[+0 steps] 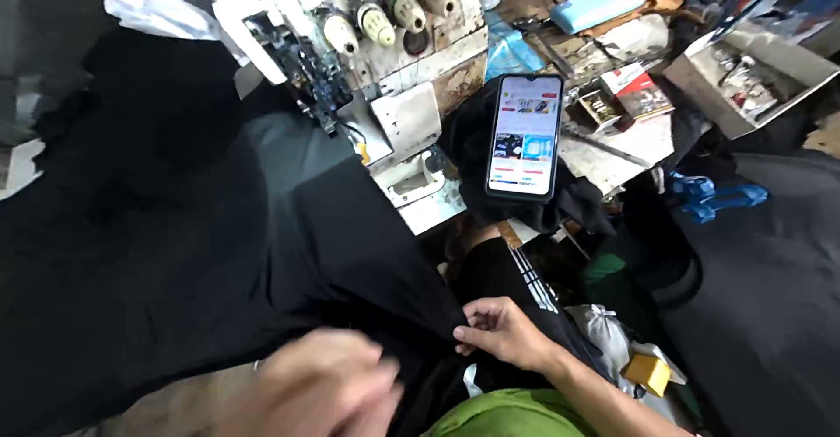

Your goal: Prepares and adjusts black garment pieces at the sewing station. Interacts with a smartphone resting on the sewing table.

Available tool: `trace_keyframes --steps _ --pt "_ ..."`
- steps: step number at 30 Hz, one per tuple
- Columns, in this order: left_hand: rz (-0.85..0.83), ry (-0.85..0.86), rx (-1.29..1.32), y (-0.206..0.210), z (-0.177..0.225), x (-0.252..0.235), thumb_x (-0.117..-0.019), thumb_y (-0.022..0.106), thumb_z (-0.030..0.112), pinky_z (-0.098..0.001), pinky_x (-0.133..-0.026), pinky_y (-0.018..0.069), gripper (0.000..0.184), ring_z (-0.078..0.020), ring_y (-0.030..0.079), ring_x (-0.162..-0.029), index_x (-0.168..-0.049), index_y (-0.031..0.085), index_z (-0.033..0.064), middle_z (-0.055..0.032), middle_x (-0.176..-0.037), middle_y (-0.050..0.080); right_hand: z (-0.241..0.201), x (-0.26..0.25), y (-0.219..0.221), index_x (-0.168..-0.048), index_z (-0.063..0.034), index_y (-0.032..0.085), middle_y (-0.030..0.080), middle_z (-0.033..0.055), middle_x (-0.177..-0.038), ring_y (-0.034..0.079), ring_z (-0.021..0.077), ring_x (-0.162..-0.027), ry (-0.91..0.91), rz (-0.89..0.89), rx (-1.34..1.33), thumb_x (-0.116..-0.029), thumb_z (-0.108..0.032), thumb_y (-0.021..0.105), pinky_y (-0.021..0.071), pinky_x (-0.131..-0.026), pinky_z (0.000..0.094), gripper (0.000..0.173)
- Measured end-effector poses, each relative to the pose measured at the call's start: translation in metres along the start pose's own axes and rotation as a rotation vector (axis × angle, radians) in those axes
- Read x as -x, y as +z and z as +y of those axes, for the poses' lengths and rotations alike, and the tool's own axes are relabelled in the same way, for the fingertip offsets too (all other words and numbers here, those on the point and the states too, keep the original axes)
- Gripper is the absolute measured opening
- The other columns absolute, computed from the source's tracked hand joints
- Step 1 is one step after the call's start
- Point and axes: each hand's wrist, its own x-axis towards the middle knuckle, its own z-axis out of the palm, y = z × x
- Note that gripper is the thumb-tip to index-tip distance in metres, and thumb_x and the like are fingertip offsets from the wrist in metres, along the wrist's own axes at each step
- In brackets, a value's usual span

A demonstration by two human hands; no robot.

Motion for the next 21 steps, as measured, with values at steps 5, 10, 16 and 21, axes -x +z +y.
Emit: trace_keyframes --steps 5,10,16,21 --pt "0.207 -0.121 0.1 0.142 -0.083 0.058 -0.0922 0.076 0.02 -0.0277 -0.079 0.0605 0.01 -0.0098 0.067 -0.092 -0.101 0.08 0.0186 0.0017 -0.1 0.069 -0.014 0.012 -0.002 -0.113 0.0038 0.068 0.075 0.014 -0.097 0.076 0.0275 -0.088 0.024 -0.066 -0.032 -0.0988 -0.006 0.067 0.0651 -0.085 0.045 0.018" --pt "0.201 -0.132 0.061 0.178 -0.075 0.066 -0.0916 0.077 0.021 -0.0274 -0.086 0.0594 0.015 -0.0101 0.066 -0.101 -0.106 0.079 0.0202 0.0014 -0.106 0.068 -0.035 0.016 0.0 -0.127 0.0038 0.064 0.075 0.015 -0.105 0.074 0.0251 -0.093 0.039 -0.1 -0.003 -0.0984 -0.003 0.065 0.0623 -0.089 0.0423 0.03" --pt "0.237 -0.086 0.035 0.177 -0.074 0.058 -0.0926 0.076 0.019 -0.0267 -0.085 0.0604 0.012 -0.0098 0.068 -0.1 -0.103 0.08 0.0162 0.0004 -0.105 0.071 -0.049 0.024 0.001 -0.146 0.0005 0.053 0.073 0.0163 -0.117 0.072 0.0273 -0.103 0.043 -0.112 0.013 -0.0964 0.002 0.063 0.0599 -0.096 0.0431 0.05" --pt "0.203 -0.095 0.04 0.173 -0.07 0.058 -0.0957 0.072 0.018 -0.0263 -0.084 0.0608 0.012 -0.0087 0.068 -0.099 -0.104 0.08 0.016 0.001 -0.106 0.071 -0.046 0.03 0.007 -0.145 -0.0004 0.054 0.073 0.0171 -0.117 0.072 0.0296 -0.105 0.053 -0.05 -0.022 -0.096 0.001 0.064 0.0595 -0.098 0.0453 0.05"
